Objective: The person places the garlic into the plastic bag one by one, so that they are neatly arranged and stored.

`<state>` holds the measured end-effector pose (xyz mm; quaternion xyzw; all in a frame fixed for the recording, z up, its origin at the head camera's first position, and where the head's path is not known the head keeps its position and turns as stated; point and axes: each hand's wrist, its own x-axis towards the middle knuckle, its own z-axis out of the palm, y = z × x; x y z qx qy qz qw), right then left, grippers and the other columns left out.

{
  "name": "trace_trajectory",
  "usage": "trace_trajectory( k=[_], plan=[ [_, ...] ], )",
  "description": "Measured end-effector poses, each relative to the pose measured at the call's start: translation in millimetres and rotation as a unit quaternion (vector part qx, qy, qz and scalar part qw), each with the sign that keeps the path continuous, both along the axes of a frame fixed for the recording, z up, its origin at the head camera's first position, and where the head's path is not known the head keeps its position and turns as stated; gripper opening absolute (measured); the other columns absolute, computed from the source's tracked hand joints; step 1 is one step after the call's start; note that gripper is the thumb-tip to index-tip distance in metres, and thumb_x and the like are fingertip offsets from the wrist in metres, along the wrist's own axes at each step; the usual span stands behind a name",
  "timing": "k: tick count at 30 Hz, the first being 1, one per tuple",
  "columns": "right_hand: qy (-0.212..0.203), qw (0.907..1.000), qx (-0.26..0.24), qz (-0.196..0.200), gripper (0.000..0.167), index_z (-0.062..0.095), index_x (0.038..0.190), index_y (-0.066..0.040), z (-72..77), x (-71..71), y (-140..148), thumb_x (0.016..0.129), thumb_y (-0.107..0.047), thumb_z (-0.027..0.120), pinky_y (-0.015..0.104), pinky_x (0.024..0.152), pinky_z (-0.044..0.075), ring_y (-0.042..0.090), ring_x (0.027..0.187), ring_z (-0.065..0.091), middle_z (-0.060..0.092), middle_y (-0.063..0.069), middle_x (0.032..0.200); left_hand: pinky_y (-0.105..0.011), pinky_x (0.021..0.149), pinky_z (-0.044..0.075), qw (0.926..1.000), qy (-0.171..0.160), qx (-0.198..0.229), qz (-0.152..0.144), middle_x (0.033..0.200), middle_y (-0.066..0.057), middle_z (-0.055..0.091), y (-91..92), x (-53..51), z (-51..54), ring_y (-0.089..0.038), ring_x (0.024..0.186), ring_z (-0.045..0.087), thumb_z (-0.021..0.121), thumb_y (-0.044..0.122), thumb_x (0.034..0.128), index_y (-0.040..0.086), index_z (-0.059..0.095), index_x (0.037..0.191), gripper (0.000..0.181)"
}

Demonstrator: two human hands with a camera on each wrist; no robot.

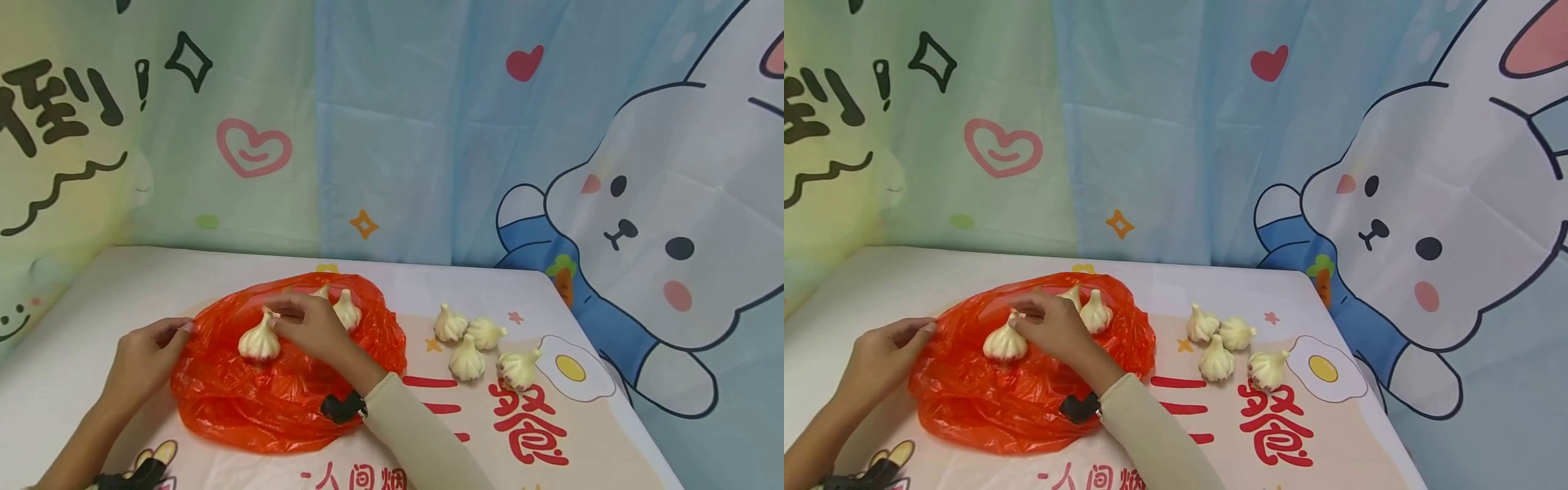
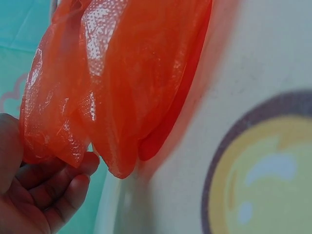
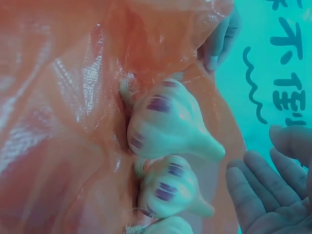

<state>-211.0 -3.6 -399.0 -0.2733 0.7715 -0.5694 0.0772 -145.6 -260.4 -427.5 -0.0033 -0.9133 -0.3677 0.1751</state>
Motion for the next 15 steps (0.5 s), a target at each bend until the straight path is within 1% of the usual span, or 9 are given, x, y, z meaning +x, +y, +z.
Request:
trace_trajectory(
  k=[4, 8, 11, 13, 15],
  plan=[
    [-0.004, 1.0, -0.008, 0.0, 0.027, 0.069, 0.118, -0.008, 0.8, 4.4, 5.3, 0.092, -0.013, 0.068, 0.019, 0.084, 0.051, 0.007, 0.103, 0.064, 0.068, -0.003, 0.113, -0.011, 0.061, 0.051, 1.0, 0.001, 0.0, -0.001, 0.1, -0.026, 0.068, 0.3, -0.5, 0.0, -0.036, 0.084, 0.065, 0.057, 0.018, 0.0993, -0.007, 0.067, 0.111, 0.03],
    [-0.004, 0.9997, -0.019, 0.013, 0.025, 0.07, 0.116, -0.005, 2.6, 12.4, 10.3, 0.092, -0.01, 0.068, 0.019, 0.083, 0.052, 0.01, 0.102, 0.066, 0.07, 0.001, 0.112, -0.018, 0.061, 0.055, 1.0, 0.001, -0.002, -0.004, 0.1, -0.026, 0.068, 0.1, -1.5, -0.8, -0.036, 0.084, 0.065, 0.057, 0.018, 0.0991, -0.008, 0.067, 0.111, 0.03],
    [-0.012, 0.9993, -0.025, 0.025, 0.024, 0.069, 0.116, -0.004, 2.4, 17.9, 16.4, 0.092, -0.008, 0.067, 0.021, 0.083, 0.053, 0.009, 0.101, 0.065, 0.07, 0.004, 0.111, -0.028, 0.063, 0.058, 1.0, 0.002, -0.004, -0.004, 0.1, -0.026, 0.068, 0.2, -1.5, -1.4, -0.036, 0.085, 0.065, 0.057, 0.018, 0.0991, -0.007, 0.067, 0.111, 0.03],
    [-0.017, 0.9991, -0.027, 0.027, 0.024, 0.07, 0.116, -0.005, 1.5, 20.8, 21.3, 0.092, -0.008, 0.067, 0.021, 0.084, 0.053, 0.007, 0.101, 0.065, 0.07, 0.003, 0.111, -0.032, 0.064, 0.059, 1.0, 0.0, -0.004, -0.003, 0.1, -0.026, 0.068, 0.3, -1.1, -1.7, -0.037, 0.085, 0.065, 0.057, 0.018, 0.0991, -0.007, 0.067, 0.111, 0.03],
    [-0.021, 0.999, -0.027, 0.03, 0.023, 0.07, 0.115, -0.005, 1.0, 23.7, 27.6, 0.092, -0.008, 0.066, 0.022, 0.084, 0.053, 0.006, 0.101, 0.064, 0.07, 0.001, 0.11, -0.033, 0.064, 0.059, 1.0, -0.001, -0.005, -0.002, 0.1, -0.026, 0.068, 0.5, -0.6, -1.9, -0.037, 0.086, 0.065, 0.057, 0.018, 0.099, -0.007, 0.067, 0.111, 0.03]
  ],
)
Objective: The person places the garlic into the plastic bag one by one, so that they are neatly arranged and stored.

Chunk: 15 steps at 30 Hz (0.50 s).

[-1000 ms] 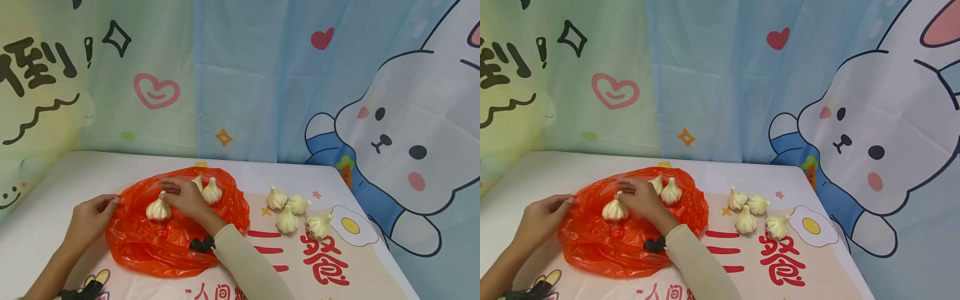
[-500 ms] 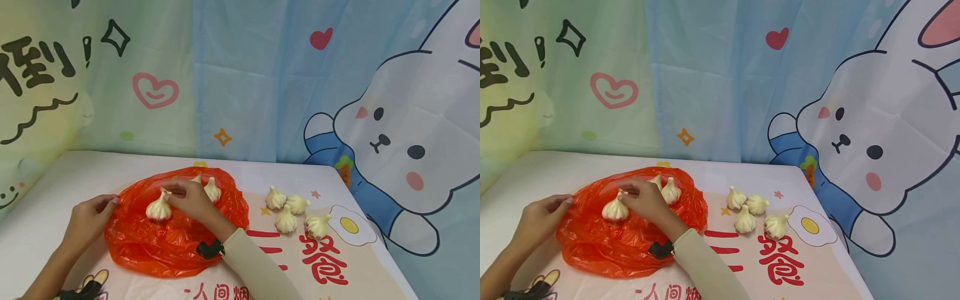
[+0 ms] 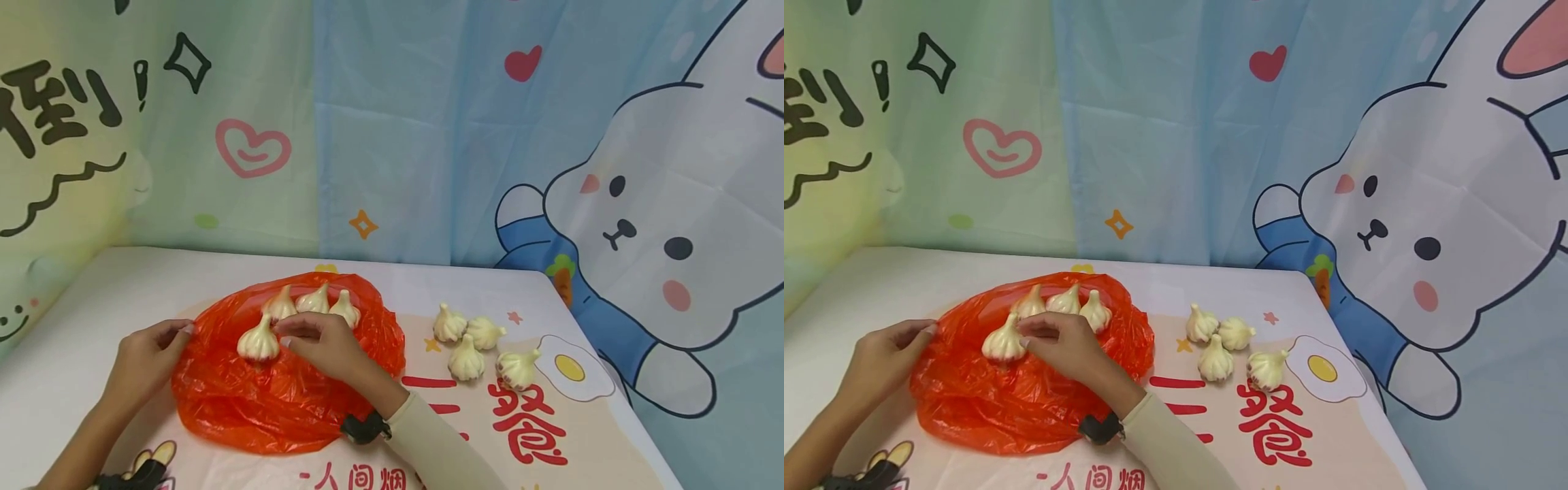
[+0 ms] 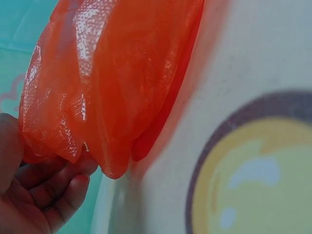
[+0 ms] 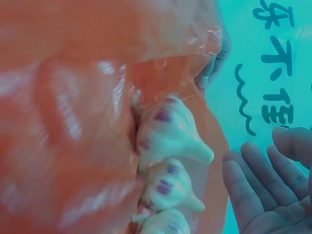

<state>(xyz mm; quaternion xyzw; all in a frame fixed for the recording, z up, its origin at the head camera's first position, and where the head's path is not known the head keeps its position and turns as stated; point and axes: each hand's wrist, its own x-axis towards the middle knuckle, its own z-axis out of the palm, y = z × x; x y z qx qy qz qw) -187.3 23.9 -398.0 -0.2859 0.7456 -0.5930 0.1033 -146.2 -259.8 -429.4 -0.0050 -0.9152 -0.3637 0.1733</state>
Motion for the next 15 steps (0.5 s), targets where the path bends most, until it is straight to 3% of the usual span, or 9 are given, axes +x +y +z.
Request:
trace_trajectory(
  k=[10, 15],
  plan=[
    [-0.009, 0.9993, 0.037, -0.003, 0.024, 0.068, 0.118, -0.007, 8.7, 13.0, 31.3, 0.095, -0.009, 0.063, 0.023, 0.083, 0.053, 0.009, 0.103, 0.064, 0.068, 0.005, 0.115, -0.022, 0.062, 0.056, 1.0, -0.001, -0.001, 0.001, 0.099, -0.024, 0.069, -0.1, -1.3, -0.4, -0.034, 0.083, 0.065, 0.057, 0.019, 0.099, -0.007, 0.068, 0.111, 0.03],
    [-0.014, 0.9987, 0.046, -0.013, 0.024, 0.067, 0.118, -0.001, 24.5, 22.9, 42.1, 0.095, -0.004, 0.061, 0.023, 0.085, 0.053, 0.012, 0.102, 0.065, 0.068, 0.012, 0.115, -0.029, 0.064, 0.058, 1.0, 0.002, -0.002, 0.001, 0.099, -0.025, 0.069, 0.1, -0.5, -0.8, -0.036, 0.085, 0.065, 0.058, 0.019, 0.0987, -0.007, 0.068, 0.111, 0.03]
  ],
)
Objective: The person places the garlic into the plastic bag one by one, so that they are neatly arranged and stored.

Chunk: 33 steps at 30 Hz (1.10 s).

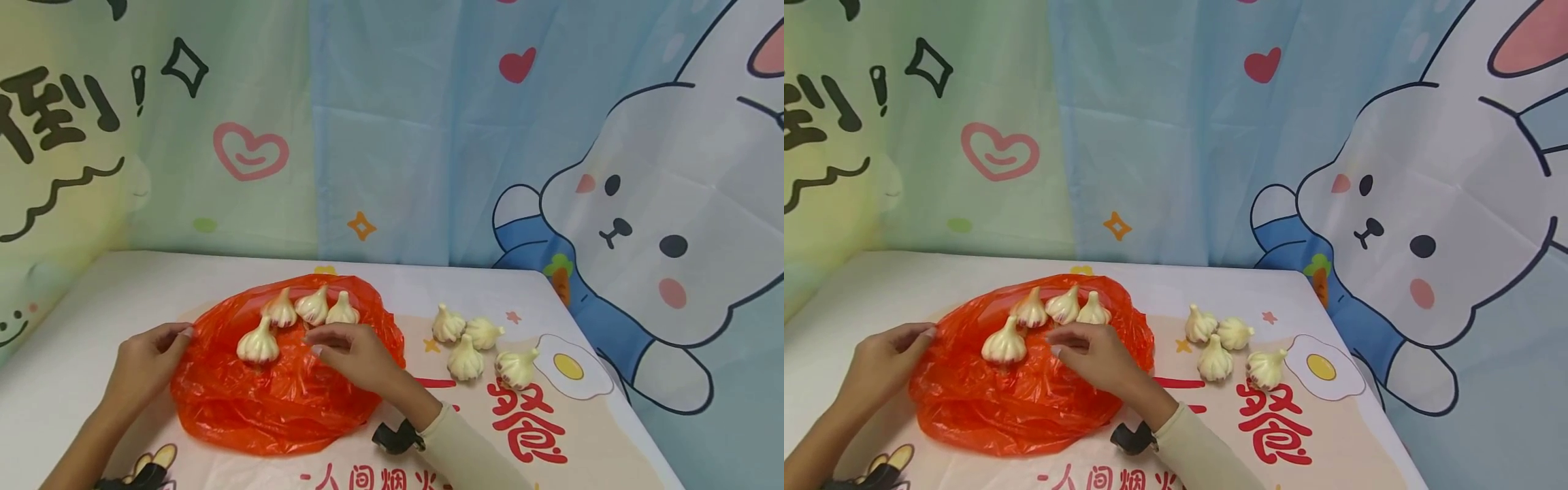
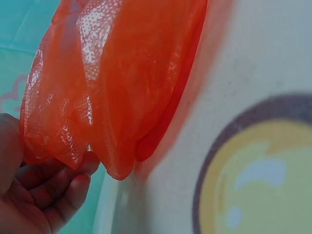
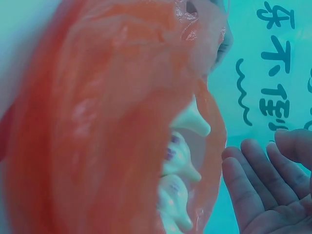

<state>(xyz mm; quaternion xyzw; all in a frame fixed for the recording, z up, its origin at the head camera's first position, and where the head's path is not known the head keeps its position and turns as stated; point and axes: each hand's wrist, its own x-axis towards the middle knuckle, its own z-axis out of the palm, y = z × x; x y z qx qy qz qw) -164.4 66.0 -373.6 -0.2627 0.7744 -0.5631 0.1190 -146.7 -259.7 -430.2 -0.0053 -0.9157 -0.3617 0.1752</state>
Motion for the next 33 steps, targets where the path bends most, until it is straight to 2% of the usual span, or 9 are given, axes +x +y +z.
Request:
trace_trajectory(
  k=[2, 7, 12, 16, 20, 22, 26, 31, 33],
  plan=[
    [-0.002, 1.0, 0.004, -0.004, 0.023, 0.068, 0.118, -0.002, -0.1, 0.8, 4.6, 0.095, -0.005, 0.061, 0.023, 0.085, 0.053, 0.011, 0.102, 0.065, 0.068, 0.01, 0.114, -0.034, 0.065, 0.059, 1.0, -0.001, 0.0, 0.001, 0.101, -0.025, 0.068, 0.0, 1.1, 0.1, -0.037, 0.087, 0.065, 0.058, 0.02, 0.0988, -0.007, 0.068, 0.111, 0.031],
    [0.003, 0.9999, 0.003, -0.011, 0.024, 0.069, 0.118, -0.01, -13.9, -5.3, 21.1, 0.096, -0.01, 0.061, 0.025, 0.087, 0.053, 0.01, 0.103, 0.064, 0.069, 0.002, 0.114, -0.037, 0.066, 0.059, 1.0, -0.004, 0.0, 0.003, 0.101, -0.026, 0.068, 0.3, 2.0, 2.0, -0.037, 0.087, 0.065, 0.057, 0.02, 0.0993, -0.007, 0.067, 0.111, 0.031],
    [0.021, 0.9993, -0.012, -0.027, 0.023, 0.069, 0.117, -0.007, -18.6, -6.0, 42.0, 0.095, -0.01, 0.063, 0.028, 0.088, 0.053, 0.014, 0.103, 0.065, 0.07, 0.004, 0.112, -0.045, 0.07, 0.057, 0.9999, -0.01, 0.001, 0.007, 0.103, -0.027, 0.068, 1.0, 1.8, 2.5, -0.039, 0.089, 0.064, 0.056, 0.02, 0.0996, -0.007, 0.067, 0.112, 0.032],
    [0.016, 0.9984, 0.009, -0.053, 0.024, 0.069, 0.117, -0.007, -23.7, -3.5, 58.5, 0.095, -0.012, 0.064, 0.028, 0.088, 0.053, 0.013, 0.103, 0.065, 0.07, 0.002, 0.111, -0.048, 0.073, 0.055, 0.9999, -0.013, 0.003, 0.006, 0.104, -0.027, 0.067, 1.0, 1.3, 1.4, -0.04, 0.091, 0.064, 0.056, 0.02, 0.0998, -0.007, 0.067, 0.113, 0.033],
    [0.007, 0.9973, 0.023, -0.069, 0.027, 0.068, 0.12, -0.005, -29.7, -1.5, 74.4, 0.095, -0.015, 0.064, 0.028, 0.089, 0.052, 0.014, 0.106, 0.064, 0.069, 0.0, 0.113, -0.045, 0.072, 0.057, 0.9999, -0.013, 0.001, 0.006, 0.103, -0.027, 0.068, 0.5, 1.1, 0.2, -0.039, 0.09, 0.064, 0.056, 0.02, 0.0997, -0.007, 0.067, 0.112, 0.032],
    [0.003, 0.9967, 0.024, -0.077, 0.027, 0.067, 0.121, -0.005, -31.4, -0.6, 81.9, 0.096, -0.015, 0.063, 0.028, 0.089, 0.052, 0.015, 0.106, 0.064, 0.069, 0.001, 0.113, -0.037, 0.069, 0.059, 1.0, -0.008, 0.0, 0.005, 0.102, -0.026, 0.068, 0.2, 0.9, -0.2, -0.038, 0.088, 0.064, 0.056, 0.02, 0.0994, -0.007, 0.067, 0.112, 0.031],
    [0.001, 0.9951, 0.027, -0.096, 0.027, 0.067, 0.12, -0.003, -34.2, 0.9, 95.6, 0.095, -0.014, 0.064, 0.028, 0.087, 0.053, 0.017, 0.106, 0.065, 0.069, 0.002, 0.113, -0.03, 0.066, 0.059, 1.0, -0.004, 0.0, 0.002, 0.101, -0.026, 0.068, 0.2, 0.7, -0.7, -0.037, 0.087, 0.064, 0.057, 0.02, 0.0993, -0.007, 0.068, 0.111, 0.031],
    [0.007, 0.9928, 0.033, -0.115, 0.027, 0.067, 0.119, -0.002, -35.3, 2.8, 110.4, 0.094, -0.011, 0.065, 0.028, 0.087, 0.053, 0.018, 0.105, 0.065, 0.069, 0.004, 0.113, -0.035, 0.065, 0.059, 0.9999, -0.01, 0.001, 0.001, 0.101, -0.026, 0.068, 0.9, 0.8, -0.9, -0.037, 0.087, 0.065, 0.056, 0.021, 0.0995, -0.007, 0.068, 0.111, 0.032],
    [0.011, 0.9917, 0.038, -0.123, 0.027, 0.067, 0.119, 0.0, -31.5, 6.0, 114.8, 0.094, -0.01, 0.066, 0.027, 0.087, 0.053, 0.02, 0.104, 0.066, 0.069, 0.006, 0.113, -0.037, 0.066, 0.059, 0.9999, -0.013, 0.002, 0.0, 0.102, -0.026, 0.068, 1.5, 0.7, -0.9, -0.036, 0.087, 0.064, 0.056, 0.021, 0.0996, -0.007, 0.068, 0.111, 0.032]
  ],
)
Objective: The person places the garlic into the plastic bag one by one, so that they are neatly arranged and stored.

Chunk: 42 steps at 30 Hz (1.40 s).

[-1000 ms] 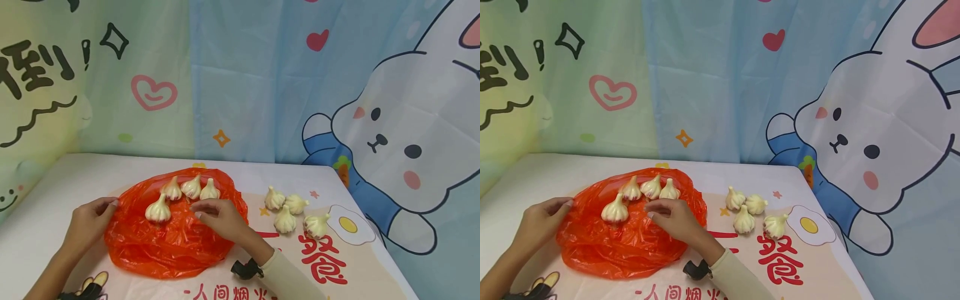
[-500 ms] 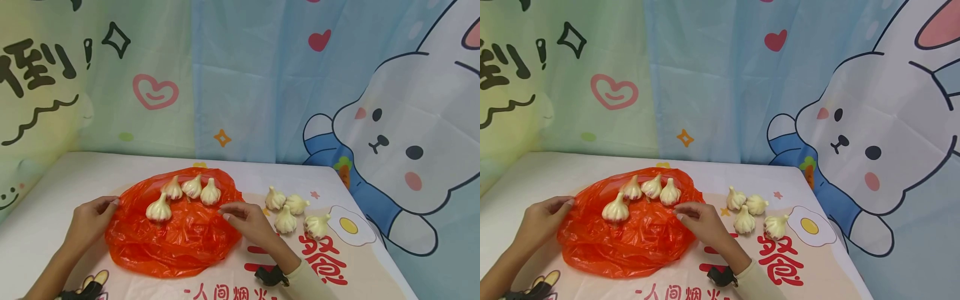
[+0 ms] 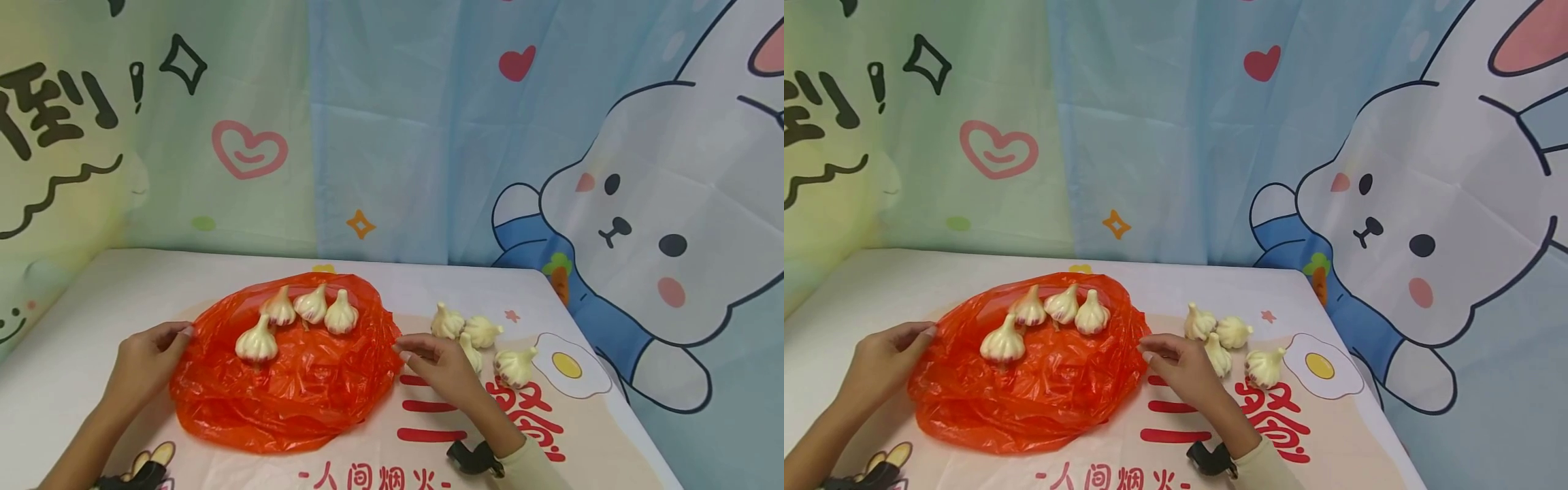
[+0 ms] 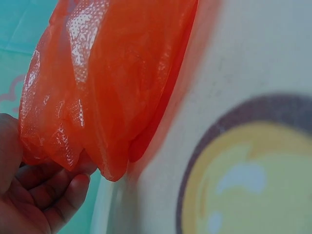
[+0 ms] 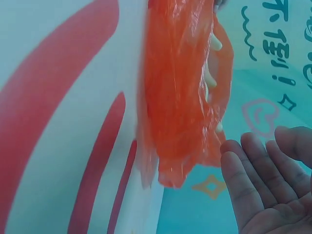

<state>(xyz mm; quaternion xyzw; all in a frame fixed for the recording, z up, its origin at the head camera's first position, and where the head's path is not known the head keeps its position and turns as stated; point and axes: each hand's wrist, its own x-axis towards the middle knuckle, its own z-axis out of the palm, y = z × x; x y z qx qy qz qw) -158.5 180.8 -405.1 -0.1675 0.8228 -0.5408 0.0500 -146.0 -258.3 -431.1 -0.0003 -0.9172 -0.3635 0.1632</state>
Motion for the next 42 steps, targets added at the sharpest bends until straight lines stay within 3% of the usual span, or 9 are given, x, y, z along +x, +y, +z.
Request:
trace_trajectory(
  k=[4, 11, 14, 21, 29, 32, 35, 39, 42],
  plan=[
    [0.009, 0.9999, 0.002, -0.013, 0.027, 0.067, 0.118, 0.0, 2.1, 1.7, 12.3, 0.093, -0.011, 0.067, 0.028, 0.088, 0.053, 0.02, 0.104, 0.066, 0.069, 0.008, 0.112, -0.04, 0.067, 0.059, 1.0, -0.004, 0.001, 0.0, 0.103, -0.026, 0.068, 1.2, 0.5, 0.3, -0.036, 0.087, 0.064, 0.056, 0.021, 0.0998, -0.007, 0.067, 0.112, 0.033],
    [0.039, 0.9975, 0.009, -0.058, 0.024, 0.069, 0.115, -0.005, 7.0, -0.2, 36.2, 0.092, -0.012, 0.068, 0.026, 0.086, 0.053, 0.017, 0.101, 0.067, 0.071, 0.005, 0.108, -0.031, 0.065, 0.059, 1.0, -0.003, 0.002, 0.0, 0.102, -0.025, 0.068, 1.7, 2.0, 1.0, -0.035, 0.086, 0.065, 0.055, 0.022, 0.1001, -0.007, 0.066, 0.113, 0.033],
    [0.054, 0.9948, 0.021, -0.084, 0.025, 0.069, 0.117, -0.005, 7.7, -2.1, 44.7, 0.093, -0.013, 0.067, 0.024, 0.087, 0.052, 0.018, 0.102, 0.066, 0.071, 0.004, 0.11, -0.04, 0.068, 0.059, 1.0, -0.005, 0.005, -0.002, 0.103, -0.026, 0.068, 1.8, 1.9, 1.2, -0.037, 0.088, 0.064, 0.056, 0.022, 0.1, -0.007, 0.067, 0.113, 0.034],
    [0.107, 0.9856, 0.038, -0.125, 0.026, 0.069, 0.116, -0.006, 1.2, -5.9, 65.9, 0.092, -0.017, 0.068, 0.019, 0.086, 0.051, 0.016, 0.104, 0.064, 0.07, 0.003, 0.111, -0.047, 0.071, 0.057, 1.0, -0.004, 0.0, -0.006, 0.103, -0.027, 0.067, 2.3, 1.1, -0.5, -0.039, 0.089, 0.064, 0.057, 0.021, 0.0996, -0.008, 0.067, 0.113, 0.033],
    [0.128, 0.977, 0.033, -0.167, 0.027, 0.069, 0.117, -0.009, 3.8, -11.5, 83.1, 0.093, -0.023, 0.067, 0.018, 0.084, 0.051, 0.007, 0.103, 0.064, 0.07, 0.004, 0.111, -0.032, 0.064, 0.059, 0.9999, -0.012, -0.003, 0.0, 0.101, -0.024, 0.068, 2.1, 1.1, -0.7, -0.033, 0.083, 0.064, 0.055, 0.023, 0.1003, -0.006, 0.066, 0.114, 0.034],
    [0.135, 0.971, 0.049, -0.191, 0.029, 0.069, 0.117, -0.01, 3.2, -13.9, 89.5, 0.094, -0.026, 0.066, 0.018, 0.095, 0.044, 0.012, 0.104, 0.064, 0.07, 0.005, 0.111, -0.034, 0.065, 0.059, 0.9999, -0.01, 0.0, -0.001, 0.101, -0.025, 0.068, 2.4, 1.2, -0.2, -0.033, 0.084, 0.064, 0.055, 0.022, 0.1001, -0.006, 0.066, 0.114, 0.034],
    [0.137, 0.9679, 0.055, -0.204, 0.031, 0.069, 0.118, -0.012, -8.8, -19.4, 97.7, 0.094, -0.03, 0.067, 0.018, 0.097, 0.043, 0.018, 0.107, 0.064, 0.069, 0.007, 0.113, -0.039, 0.067, 0.059, 1.0, -0.008, 0.004, -0.004, 0.102, -0.025, 0.068, 3.0, 0.9, 0.1, -0.034, 0.085, 0.064, 0.056, 0.022, 0.0999, -0.006, 0.067, 0.113, 0.033],
    [0.143, 0.9662, 0.07, -0.203, 0.034, 0.069, 0.119, -0.019, -45.6, -37.6, 114.9, 0.093, -0.039, 0.066, 0.018, 0.083, 0.051, 0.02, 0.108, 0.063, 0.068, 0.003, 0.115, -0.039, 0.067, 0.059, 1.0, -0.006, 0.003, -0.003, 0.101, -0.025, 0.068, 3.1, 0.8, 0.1, -0.034, 0.085, 0.064, 0.056, 0.021, 0.0997, -0.006, 0.067, 0.113, 0.032],
    [0.143, 0.9639, 0.089, -0.207, 0.035, 0.068, 0.118, -0.025, -67.3, -49.3, 122.0, 0.091, -0.047, 0.064, 0.018, 0.081, 0.052, 0.017, 0.106, 0.064, 0.067, -0.004, 0.114, -0.039, 0.066, 0.059, 1.0, -0.005, 0.002, 0.0, 0.101, -0.025, 0.068, 3.0, 0.9, -0.4, -0.034, 0.084, 0.064, 0.056, 0.021, 0.0997, -0.007, 0.067, 0.113, 0.032]
  ],
)
